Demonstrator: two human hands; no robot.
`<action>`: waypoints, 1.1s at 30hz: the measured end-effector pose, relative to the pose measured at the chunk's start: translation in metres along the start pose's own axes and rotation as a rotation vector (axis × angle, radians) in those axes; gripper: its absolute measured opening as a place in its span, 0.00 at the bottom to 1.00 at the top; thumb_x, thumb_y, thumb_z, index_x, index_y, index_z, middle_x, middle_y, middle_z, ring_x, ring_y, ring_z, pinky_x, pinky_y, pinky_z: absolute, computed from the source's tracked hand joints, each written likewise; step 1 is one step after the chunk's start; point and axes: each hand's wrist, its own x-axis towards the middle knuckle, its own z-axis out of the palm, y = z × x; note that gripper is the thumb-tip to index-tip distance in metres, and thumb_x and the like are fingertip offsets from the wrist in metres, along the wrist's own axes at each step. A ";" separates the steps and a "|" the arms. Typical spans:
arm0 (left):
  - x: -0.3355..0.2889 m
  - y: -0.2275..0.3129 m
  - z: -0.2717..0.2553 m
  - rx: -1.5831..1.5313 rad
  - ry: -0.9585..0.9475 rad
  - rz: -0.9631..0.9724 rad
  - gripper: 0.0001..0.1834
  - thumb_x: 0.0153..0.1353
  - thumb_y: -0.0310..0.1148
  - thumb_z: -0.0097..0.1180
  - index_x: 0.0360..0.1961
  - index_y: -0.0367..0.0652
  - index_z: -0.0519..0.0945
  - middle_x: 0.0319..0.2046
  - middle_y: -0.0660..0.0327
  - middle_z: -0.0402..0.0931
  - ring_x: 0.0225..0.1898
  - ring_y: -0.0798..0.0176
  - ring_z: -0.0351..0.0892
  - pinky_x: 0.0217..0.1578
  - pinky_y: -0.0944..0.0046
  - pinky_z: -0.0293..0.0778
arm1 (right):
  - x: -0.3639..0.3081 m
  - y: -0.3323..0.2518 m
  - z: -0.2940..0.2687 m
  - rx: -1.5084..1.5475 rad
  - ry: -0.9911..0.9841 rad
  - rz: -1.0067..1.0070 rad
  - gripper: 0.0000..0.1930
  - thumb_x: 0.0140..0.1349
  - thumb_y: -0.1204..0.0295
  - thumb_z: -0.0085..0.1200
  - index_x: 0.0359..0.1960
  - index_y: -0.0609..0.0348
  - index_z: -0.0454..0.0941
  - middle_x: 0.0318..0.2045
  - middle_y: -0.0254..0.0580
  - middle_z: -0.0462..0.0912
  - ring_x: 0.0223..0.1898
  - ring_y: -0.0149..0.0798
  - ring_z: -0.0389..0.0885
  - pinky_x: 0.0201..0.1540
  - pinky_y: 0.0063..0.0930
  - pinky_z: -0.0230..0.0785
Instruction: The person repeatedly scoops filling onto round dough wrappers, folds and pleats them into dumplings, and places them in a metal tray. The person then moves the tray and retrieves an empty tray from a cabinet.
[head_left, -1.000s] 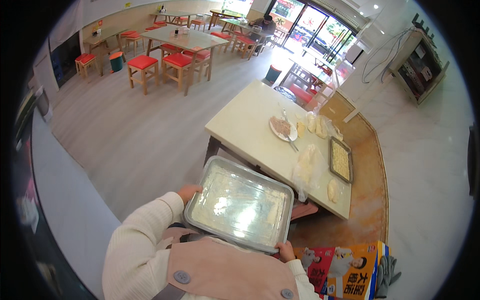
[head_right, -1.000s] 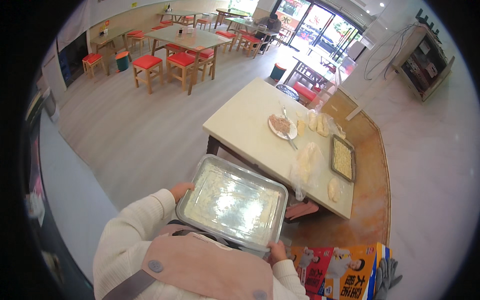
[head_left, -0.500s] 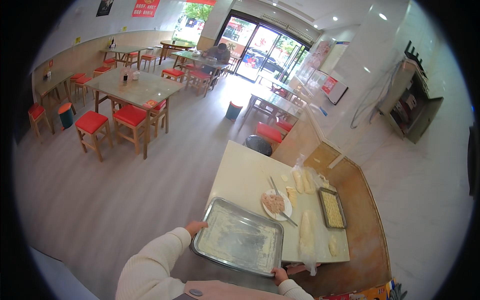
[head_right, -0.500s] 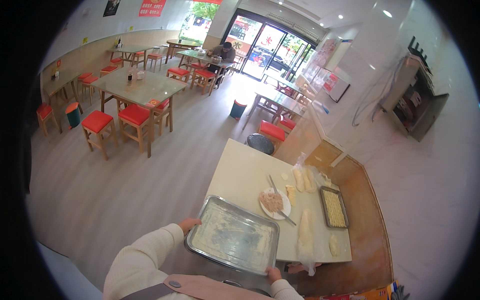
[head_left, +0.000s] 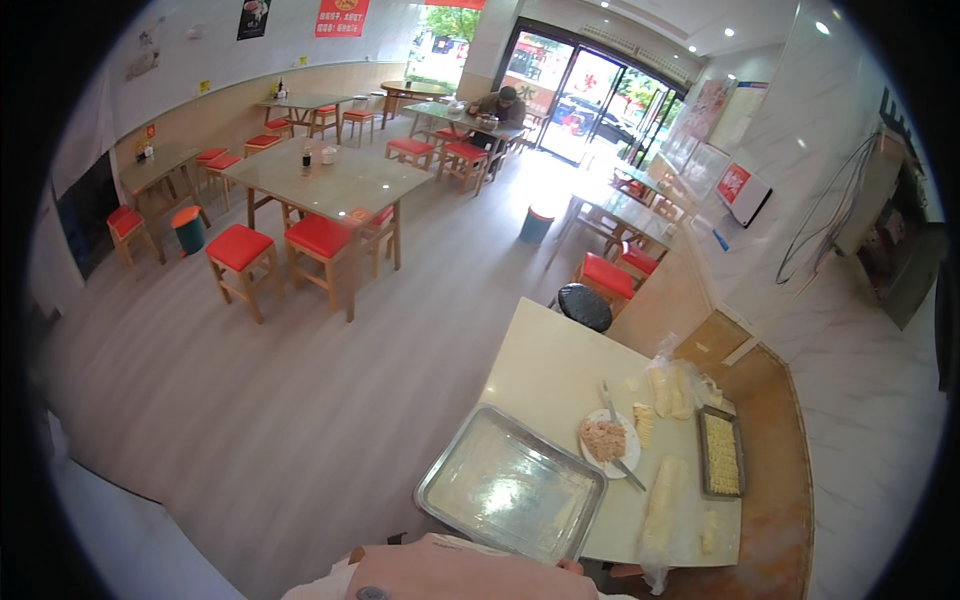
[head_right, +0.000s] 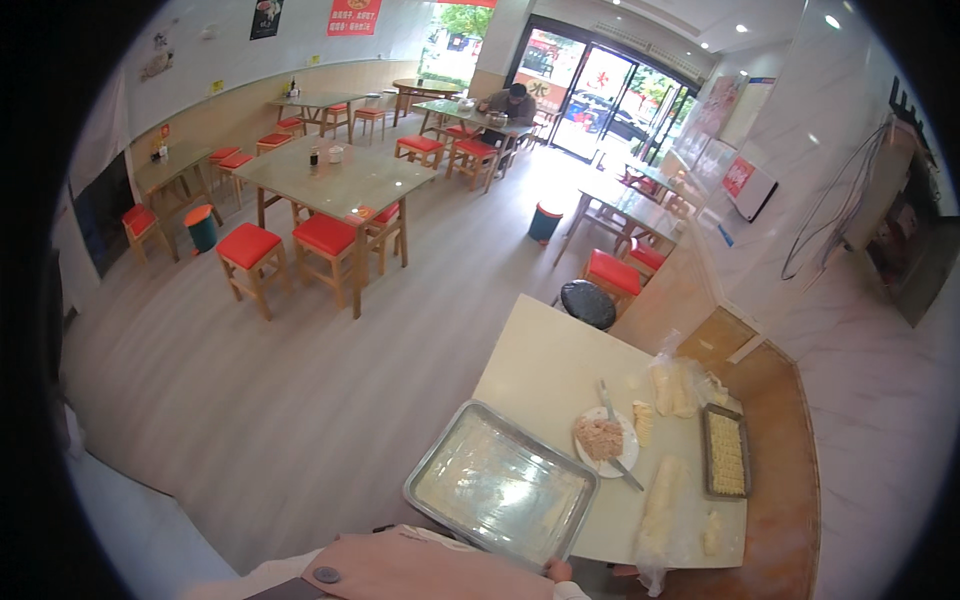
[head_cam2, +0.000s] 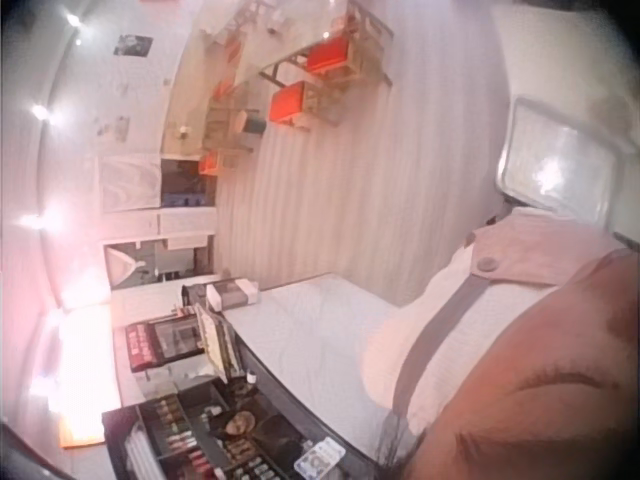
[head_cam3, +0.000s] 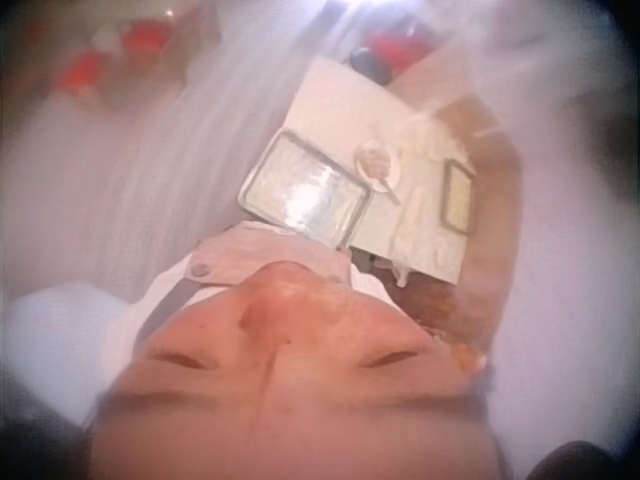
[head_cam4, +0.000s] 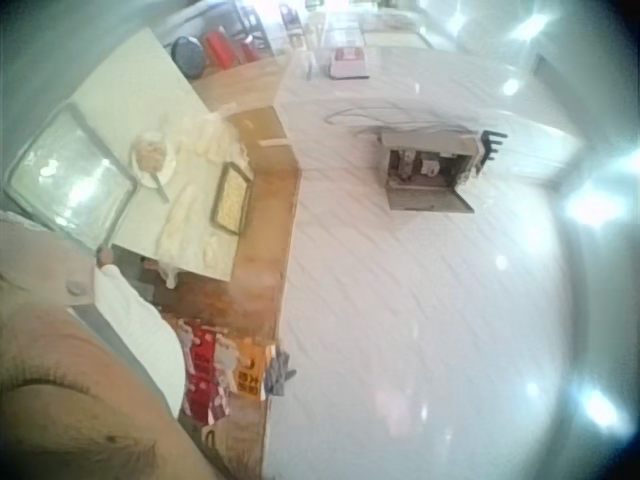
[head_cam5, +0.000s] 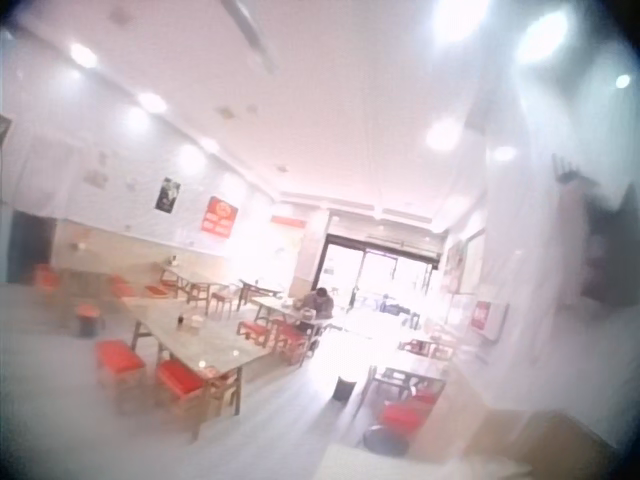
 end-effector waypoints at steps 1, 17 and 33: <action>-0.006 0.001 -0.003 0.005 0.024 0.011 0.24 0.67 0.41 0.48 0.56 0.33 0.73 0.50 0.49 0.78 0.55 0.55 0.75 0.58 0.56 0.66 | -0.001 -0.005 -0.006 0.064 -0.028 -0.005 0.06 0.49 0.67 0.56 0.26 0.51 0.85 0.27 0.50 0.84 0.33 0.54 0.83 0.42 0.46 0.75; -0.023 0.015 -0.047 0.034 0.199 0.094 0.24 0.67 0.42 0.48 0.56 0.34 0.73 0.49 0.50 0.78 0.53 0.55 0.75 0.56 0.56 0.67 | 0.079 -0.072 -0.051 0.958 0.005 0.501 0.07 0.49 0.68 0.54 0.29 0.54 0.81 0.28 0.48 0.81 0.33 0.51 0.80 0.38 0.45 0.73; 0.098 0.173 -0.232 0.265 0.104 0.175 0.23 0.67 0.43 0.48 0.55 0.35 0.73 0.48 0.50 0.78 0.52 0.54 0.76 0.54 0.56 0.69 | 0.038 -0.246 0.053 1.149 0.197 0.695 0.09 0.50 0.70 0.52 0.33 0.56 0.77 0.29 0.47 0.77 0.32 0.47 0.78 0.35 0.43 0.71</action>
